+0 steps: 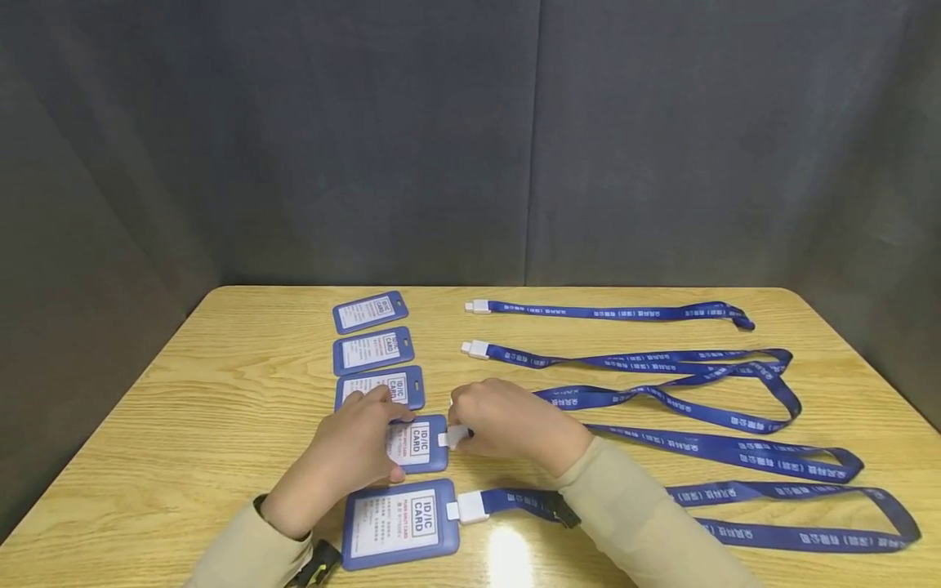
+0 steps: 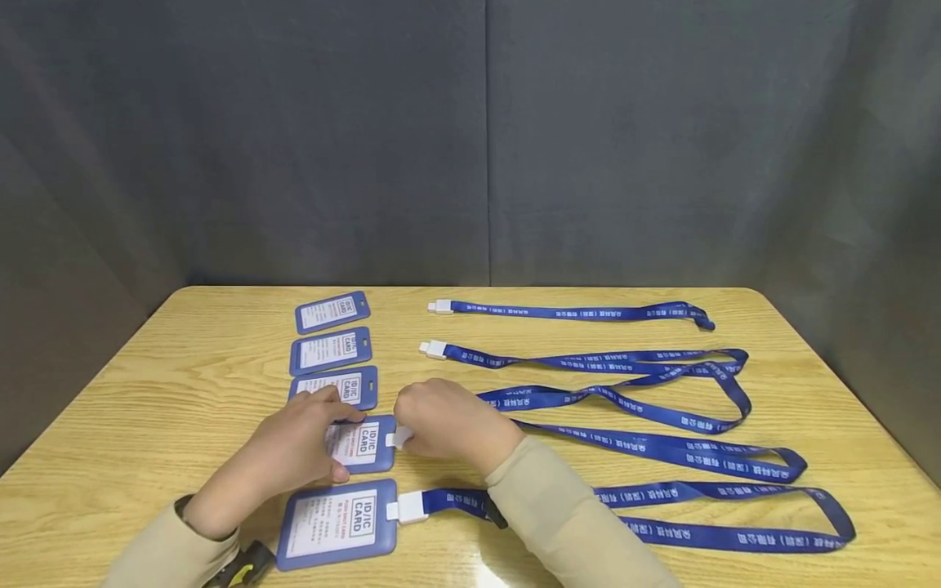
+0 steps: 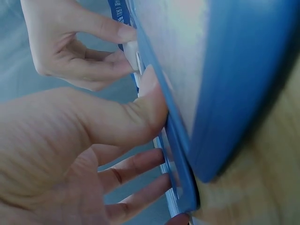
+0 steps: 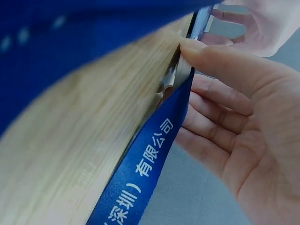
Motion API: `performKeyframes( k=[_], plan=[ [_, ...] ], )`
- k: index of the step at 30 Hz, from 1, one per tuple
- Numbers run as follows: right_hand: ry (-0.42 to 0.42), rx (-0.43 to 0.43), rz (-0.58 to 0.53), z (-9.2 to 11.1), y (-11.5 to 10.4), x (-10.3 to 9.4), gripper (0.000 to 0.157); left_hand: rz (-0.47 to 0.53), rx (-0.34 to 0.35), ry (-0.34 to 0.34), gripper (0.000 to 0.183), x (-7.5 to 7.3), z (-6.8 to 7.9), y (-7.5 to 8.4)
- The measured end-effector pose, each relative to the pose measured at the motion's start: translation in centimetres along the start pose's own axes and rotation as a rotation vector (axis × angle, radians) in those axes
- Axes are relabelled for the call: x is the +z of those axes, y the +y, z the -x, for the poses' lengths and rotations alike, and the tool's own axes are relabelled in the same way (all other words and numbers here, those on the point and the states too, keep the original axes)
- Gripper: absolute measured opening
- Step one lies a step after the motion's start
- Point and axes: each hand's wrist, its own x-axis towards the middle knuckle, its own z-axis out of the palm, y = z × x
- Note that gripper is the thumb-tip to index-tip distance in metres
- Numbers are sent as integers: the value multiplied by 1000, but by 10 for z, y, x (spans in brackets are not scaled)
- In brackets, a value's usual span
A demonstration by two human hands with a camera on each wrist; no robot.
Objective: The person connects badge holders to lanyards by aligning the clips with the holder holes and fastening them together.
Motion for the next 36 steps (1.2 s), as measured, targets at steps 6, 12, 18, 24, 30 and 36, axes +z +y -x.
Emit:
performKeyframes(
  k=[6, 12, 18, 24, 30, 36],
  plan=[
    [-2, 38, -8, 0, -4, 0, 8, -4, 10, -4, 64, -1, 2, 2],
    [36, 64, 16, 2, -12, -3, 7, -25, -6, -28, 64, -4, 2, 3],
    [33, 114, -27, 3, -13, -4, 11, -23, 1, -40, 65, -5, 2, 2],
    [-2, 140, -73, 2, -11, -5, 14, -57, 4, -47, 66, -3, 5, -1],
    [-25, 167, -107, 5, -7, -8, 8, -74, 21, -42, 67, -3, 5, -2],
    [-19, 198, -91, 7, -4, -11, 17, -122, 51, -69, 70, -5, 8, 0]
  ],
)
